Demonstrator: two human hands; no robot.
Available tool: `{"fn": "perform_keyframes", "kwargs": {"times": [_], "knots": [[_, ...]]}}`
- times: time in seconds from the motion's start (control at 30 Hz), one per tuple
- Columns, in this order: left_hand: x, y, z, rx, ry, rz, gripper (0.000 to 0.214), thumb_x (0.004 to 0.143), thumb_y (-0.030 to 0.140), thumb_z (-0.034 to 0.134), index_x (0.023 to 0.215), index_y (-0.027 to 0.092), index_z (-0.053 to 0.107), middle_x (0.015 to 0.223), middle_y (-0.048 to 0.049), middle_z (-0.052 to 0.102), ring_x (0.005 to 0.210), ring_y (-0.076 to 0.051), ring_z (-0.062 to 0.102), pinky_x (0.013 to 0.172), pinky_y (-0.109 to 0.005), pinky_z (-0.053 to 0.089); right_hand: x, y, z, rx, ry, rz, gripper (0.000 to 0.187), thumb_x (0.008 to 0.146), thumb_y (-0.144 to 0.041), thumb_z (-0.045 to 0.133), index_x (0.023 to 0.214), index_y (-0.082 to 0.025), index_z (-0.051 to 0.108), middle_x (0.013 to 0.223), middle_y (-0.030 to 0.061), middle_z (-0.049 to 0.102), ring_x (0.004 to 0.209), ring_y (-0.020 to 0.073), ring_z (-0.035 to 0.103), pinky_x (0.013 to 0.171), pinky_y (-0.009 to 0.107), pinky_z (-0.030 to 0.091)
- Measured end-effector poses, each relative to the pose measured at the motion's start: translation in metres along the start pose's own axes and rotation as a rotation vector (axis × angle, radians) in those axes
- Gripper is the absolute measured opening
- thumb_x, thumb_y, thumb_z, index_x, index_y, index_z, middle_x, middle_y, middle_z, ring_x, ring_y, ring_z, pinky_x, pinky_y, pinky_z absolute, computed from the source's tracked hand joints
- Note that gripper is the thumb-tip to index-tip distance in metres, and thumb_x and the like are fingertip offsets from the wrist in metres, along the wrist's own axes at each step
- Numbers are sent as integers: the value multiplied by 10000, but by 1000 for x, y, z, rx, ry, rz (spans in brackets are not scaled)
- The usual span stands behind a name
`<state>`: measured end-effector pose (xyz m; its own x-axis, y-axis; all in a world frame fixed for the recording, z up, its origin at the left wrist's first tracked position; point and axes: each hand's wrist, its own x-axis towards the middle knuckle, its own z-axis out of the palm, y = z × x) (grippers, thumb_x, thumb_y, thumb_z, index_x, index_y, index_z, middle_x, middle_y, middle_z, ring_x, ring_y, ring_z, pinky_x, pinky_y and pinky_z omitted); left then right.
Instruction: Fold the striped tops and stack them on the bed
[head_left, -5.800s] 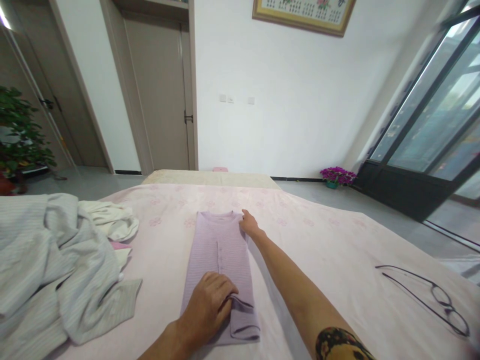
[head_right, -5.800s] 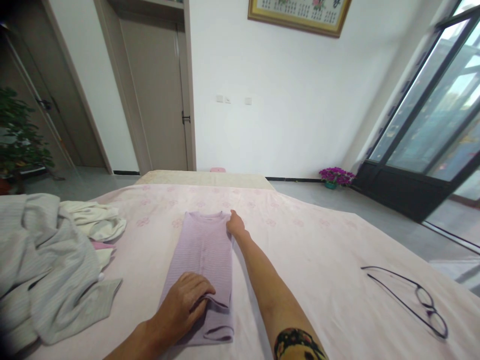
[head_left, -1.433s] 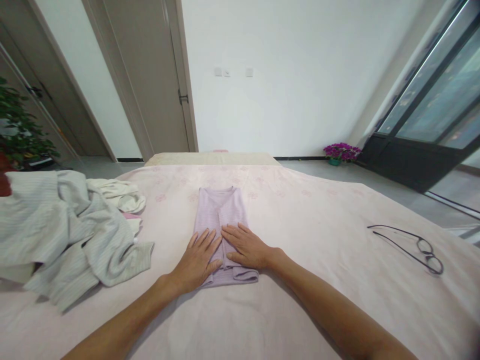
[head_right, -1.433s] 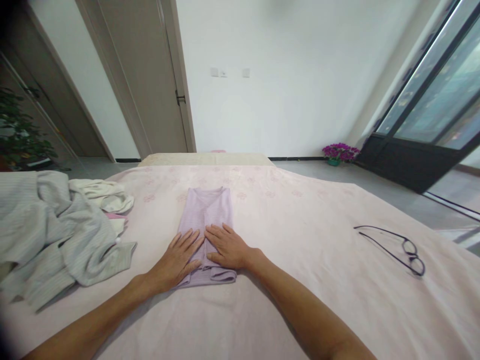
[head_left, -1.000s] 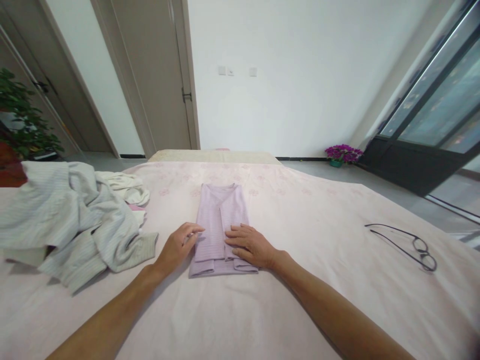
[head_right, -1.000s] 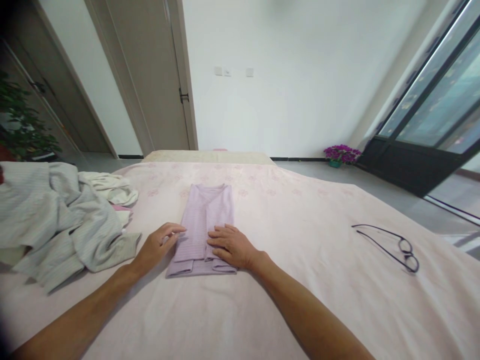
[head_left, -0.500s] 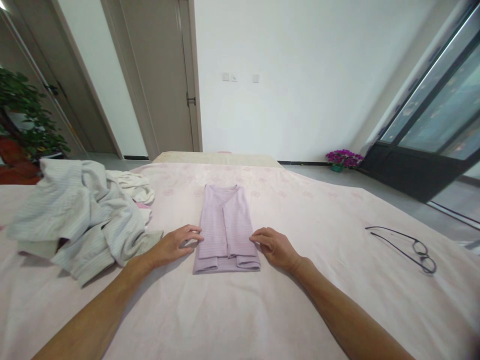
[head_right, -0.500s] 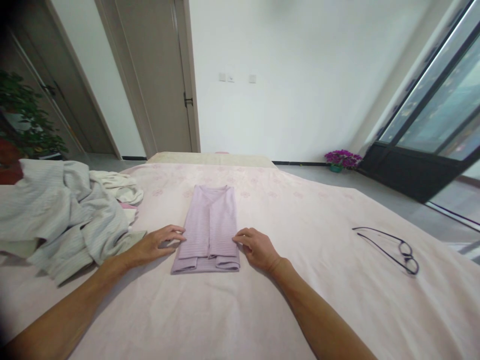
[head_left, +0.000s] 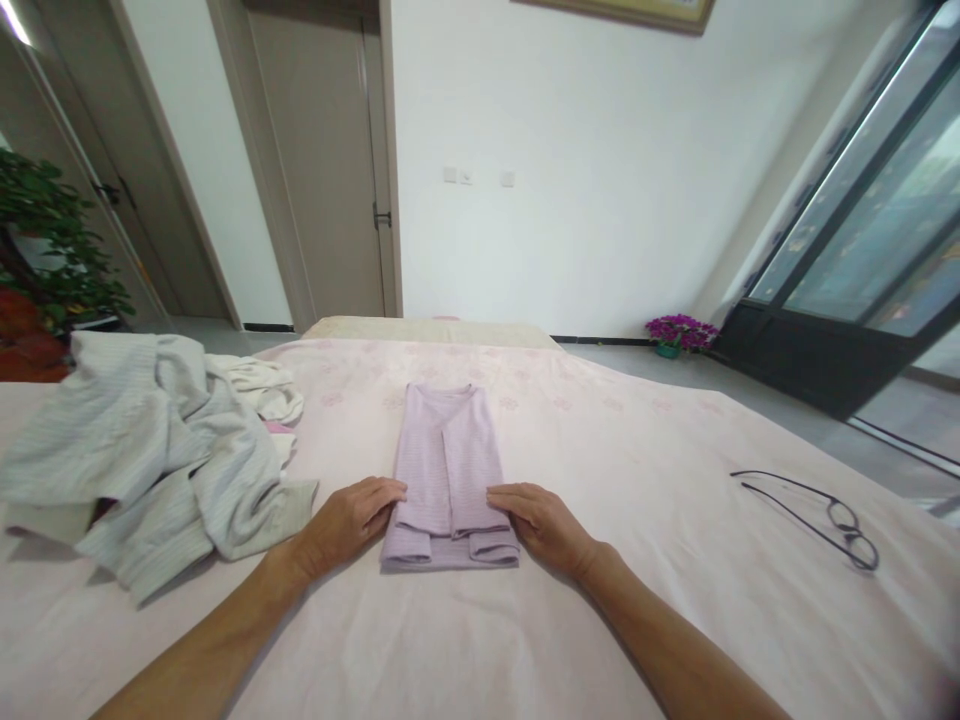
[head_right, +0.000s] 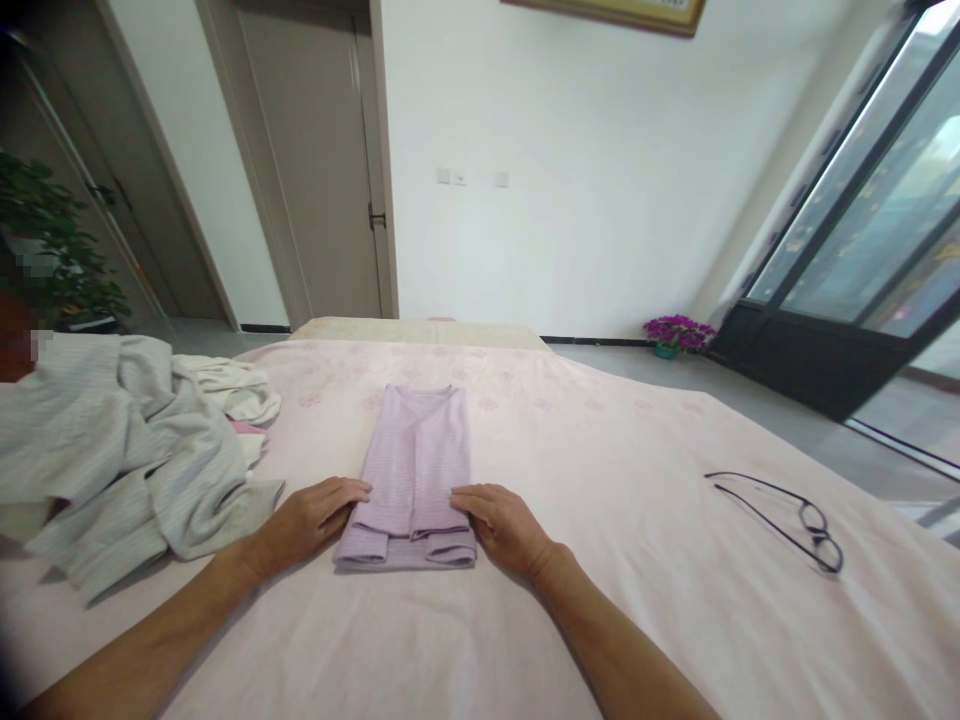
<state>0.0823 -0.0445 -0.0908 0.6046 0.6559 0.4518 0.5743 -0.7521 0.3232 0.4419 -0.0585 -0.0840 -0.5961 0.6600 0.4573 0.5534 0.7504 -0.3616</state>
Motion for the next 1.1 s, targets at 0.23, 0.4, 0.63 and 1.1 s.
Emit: {"fn": "perform_keyframes", "kwargs": {"times": [0.23, 0.4, 0.63, 1.1], "knots": [[3, 7, -2, -83, -27, 0, 234, 944, 241, 531, 1167, 247, 601, 1199, -79, 662, 1142, -186, 597, 996, -333, 496, 5, -3, 3, 41, 49, -33, 523, 919, -130, 496, 1418, -289, 489, 1315, 98, 611, 1180, 207, 574, 1005, 399, 491], [5, 6, -1, -33, -28, 70, 248, 942, 281, 550, 1174, 231, 622, 1192, -89, 662, 1114, -198, 593, 972, -343, 486, 13, -10, 2, -32, 15, -26, 529, 842, -207, 608, 1367, -220, 542, 1246, 124, 636, 1102, 258, 577, 976, 446, 476], [5, 19, -15, 85, 22, 144, 220, 962, 276, 480, 1080, 226, 659, 1048, -73, 715, 1103, -241, 583, 992, -410, 411, 8, -14, -13, -9, -34, -122, 351, 931, -301, 502, 1258, -273, 626, 1289, 66, 653, 1341, 267, 455, 1158, 509, 280], [36, 21, 3, -614, 243, -696, 330, 847, 453, 520, 927, 175, 677, 740, -17, 642, 757, -191, 590, 694, -264, 464, 55, -1, 5, 653, 222, 493, 393, 902, -444, 508, 1133, -170, 670, 1037, 51, 697, 998, 246, 599, 868, 350, 479]]}}
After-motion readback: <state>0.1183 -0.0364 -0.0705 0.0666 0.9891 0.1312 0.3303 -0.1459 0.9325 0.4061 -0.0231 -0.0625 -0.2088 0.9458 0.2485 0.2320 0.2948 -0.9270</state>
